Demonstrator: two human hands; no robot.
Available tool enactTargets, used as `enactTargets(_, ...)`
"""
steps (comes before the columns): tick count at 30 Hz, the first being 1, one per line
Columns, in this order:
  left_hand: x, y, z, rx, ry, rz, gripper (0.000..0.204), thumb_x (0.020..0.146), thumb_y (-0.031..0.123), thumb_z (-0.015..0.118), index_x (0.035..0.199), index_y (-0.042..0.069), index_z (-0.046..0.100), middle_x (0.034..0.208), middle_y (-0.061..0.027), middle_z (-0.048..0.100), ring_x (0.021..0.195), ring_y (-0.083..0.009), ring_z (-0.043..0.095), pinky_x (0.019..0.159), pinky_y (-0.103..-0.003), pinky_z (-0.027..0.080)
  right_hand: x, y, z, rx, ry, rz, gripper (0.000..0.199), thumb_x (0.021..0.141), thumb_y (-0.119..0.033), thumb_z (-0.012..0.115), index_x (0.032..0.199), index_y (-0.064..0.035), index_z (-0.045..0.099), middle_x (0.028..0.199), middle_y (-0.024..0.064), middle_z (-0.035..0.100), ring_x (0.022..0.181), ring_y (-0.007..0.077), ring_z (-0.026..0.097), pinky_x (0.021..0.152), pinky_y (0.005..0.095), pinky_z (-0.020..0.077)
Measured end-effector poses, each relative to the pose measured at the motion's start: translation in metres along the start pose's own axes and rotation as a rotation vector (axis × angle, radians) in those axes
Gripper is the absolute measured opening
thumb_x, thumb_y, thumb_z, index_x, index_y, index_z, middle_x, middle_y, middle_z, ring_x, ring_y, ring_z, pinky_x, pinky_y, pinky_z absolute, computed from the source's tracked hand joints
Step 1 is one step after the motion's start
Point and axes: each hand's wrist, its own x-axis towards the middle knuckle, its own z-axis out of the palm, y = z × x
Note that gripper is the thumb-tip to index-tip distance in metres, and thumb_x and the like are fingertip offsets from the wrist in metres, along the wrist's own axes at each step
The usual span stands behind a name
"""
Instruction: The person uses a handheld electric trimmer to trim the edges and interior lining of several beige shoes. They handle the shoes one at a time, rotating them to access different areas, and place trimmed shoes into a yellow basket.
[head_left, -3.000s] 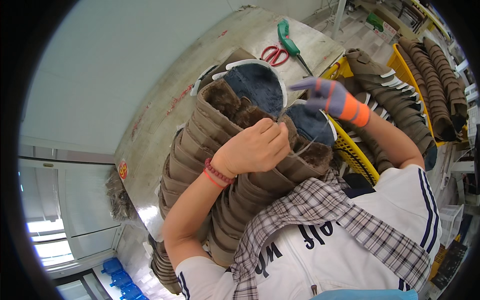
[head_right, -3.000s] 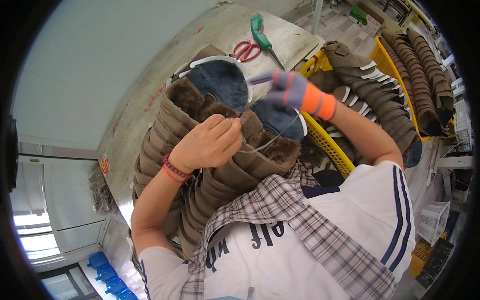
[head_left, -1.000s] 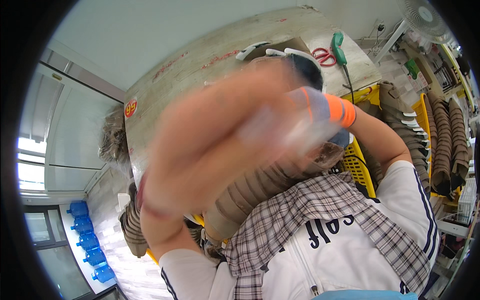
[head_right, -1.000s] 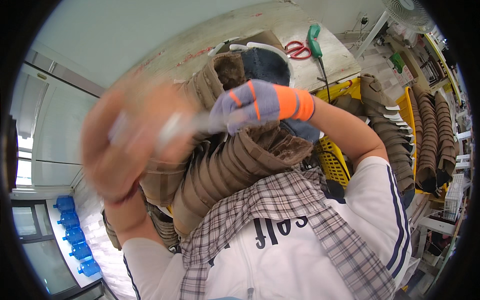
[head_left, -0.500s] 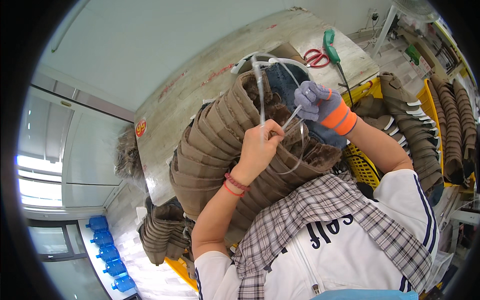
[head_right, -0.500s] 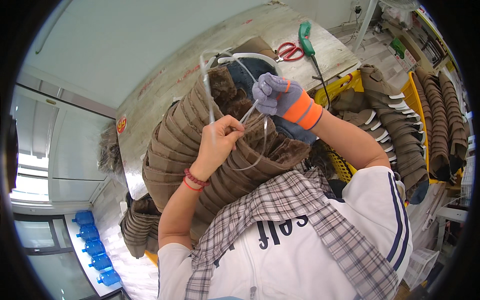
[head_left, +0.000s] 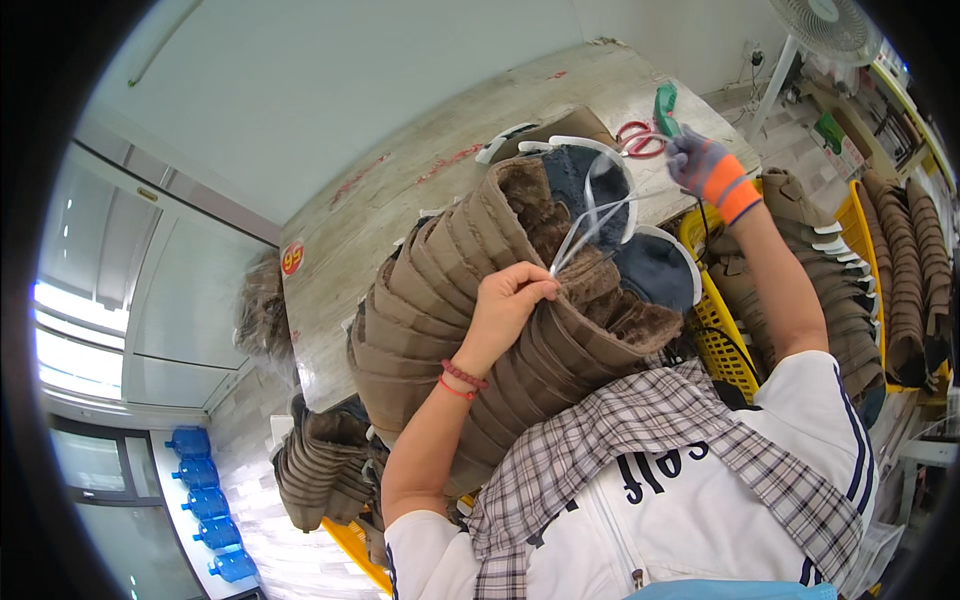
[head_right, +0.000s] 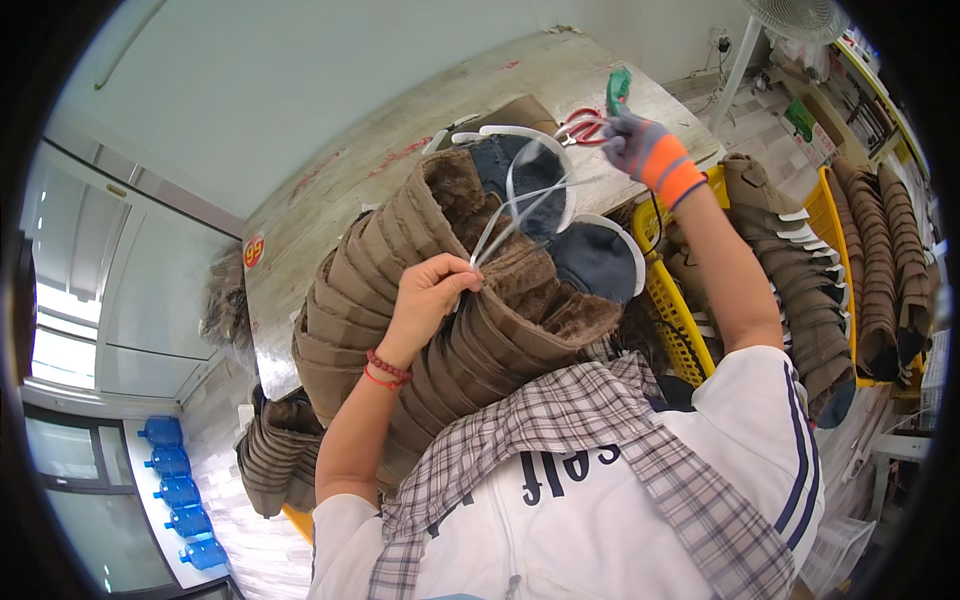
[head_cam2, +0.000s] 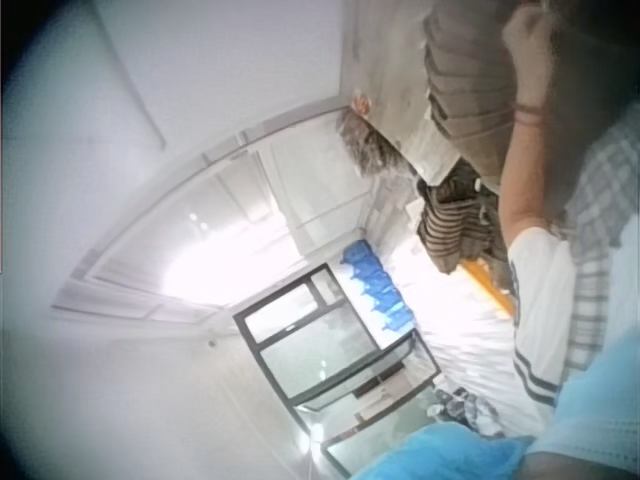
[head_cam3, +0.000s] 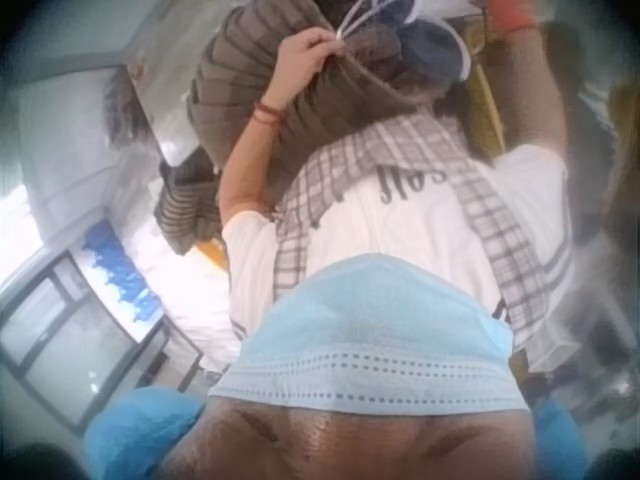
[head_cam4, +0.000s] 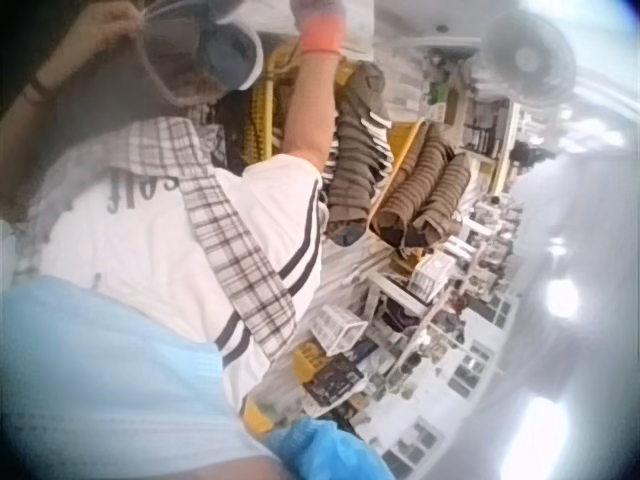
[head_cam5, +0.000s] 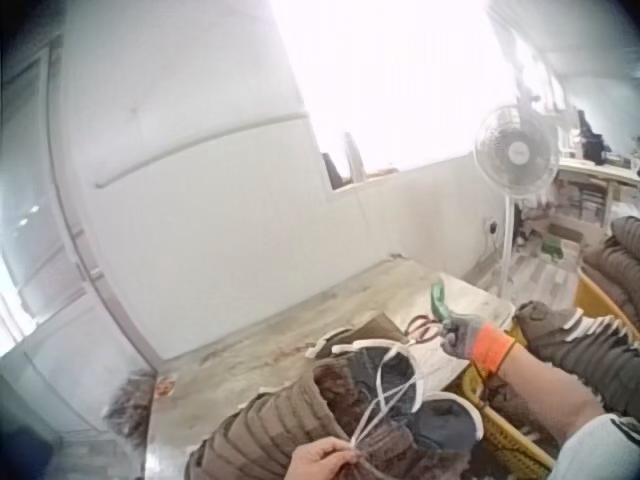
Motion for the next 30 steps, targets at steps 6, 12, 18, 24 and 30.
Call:
enactTargets(6, -0.003, -0.011, -0.001, -0.174, 0.066, 0.073, 0.007, 0.091, 0.008, 0.05, 0.088, 0.004, 0.055, 0.075, -0.0056, 0.062, 0.047, -0.0025, 0.038, 0.044, -0.016, 0.031, -0.025, -0.03, 0.004, -1.251, 0.698, -1.022, 0.019, 0.082, -0.019, 0.063, 0.096, -0.0061, 0.06, 0.094, 0.0073, 0.06, 0.075, 0.0211, 0.058, 0.073, 0.0343, 0.0493)
enactTargets(12, -0.001, -0.021, 0.007, -0.181, 0.084, 0.142, 0.005, 0.092, 0.009, 0.051, 0.089, 0.005, 0.052, 0.073, -0.003, 0.059, 0.047, -0.0006, 0.035, 0.043, -0.015, 0.028, -0.071, 0.101, 0.152, -1.498, -0.314, -1.27, 0.024, 0.073, -0.006, 0.068, 0.095, -0.0086, 0.06, 0.103, 0.0095, 0.061, 0.089, 0.0247, 0.061, 0.07, 0.0317, 0.0517)
enactTargets(18, 0.0, -0.016, 0.012, -0.131, 0.207, 0.225, 0.003, 0.088, 0.004, 0.055, 0.086, 0.003, 0.054, 0.072, 0.004, 0.052, 0.063, -0.002, 0.043, 0.057, -0.017, 0.036, -0.054, 0.161, 0.148, -1.211, -0.263, -0.716, 0.034, 0.073, -0.017, 0.074, 0.102, -0.0062, 0.057, 0.093, 0.0072, 0.06, 0.083, 0.017, 0.061, 0.066, 0.0274, 0.0507)
enactTargets(24, 0.01, -0.031, 0.018, -0.095, 0.363, 0.271, 0.004, 0.087, 0.003, 0.056, 0.087, 0.004, 0.052, 0.069, 0.0012, 0.054, 0.05, -0.0016, 0.041, 0.043, -0.017, 0.032, -0.059, 0.173, 0.142, -1.268, -0.197, -0.812, 0.022, 0.075, -0.021, 0.071, 0.088, -0.0077, 0.059, 0.076, 0.0062, 0.059, 0.07, 0.0217, 0.06, 0.058, 0.0296, 0.0482)
enactTargets(30, 0.002, -0.015, 0.013, -0.043, 0.312, 0.132, 0.015, 0.083, -0.003, 0.055, 0.092, 0.002, 0.043, 0.073, -0.0034, 0.056, 0.061, -0.0066, 0.053, 0.055, -0.021, 0.043, -0.069, 0.16, 0.148, -1.741, -0.192, -1.018, 0.014, 0.08, -0.026, 0.063, 0.086, -0.0131, 0.062, 0.073, 0.0039, 0.056, 0.067, 0.0238, 0.058, 0.053, 0.0335, 0.0458)
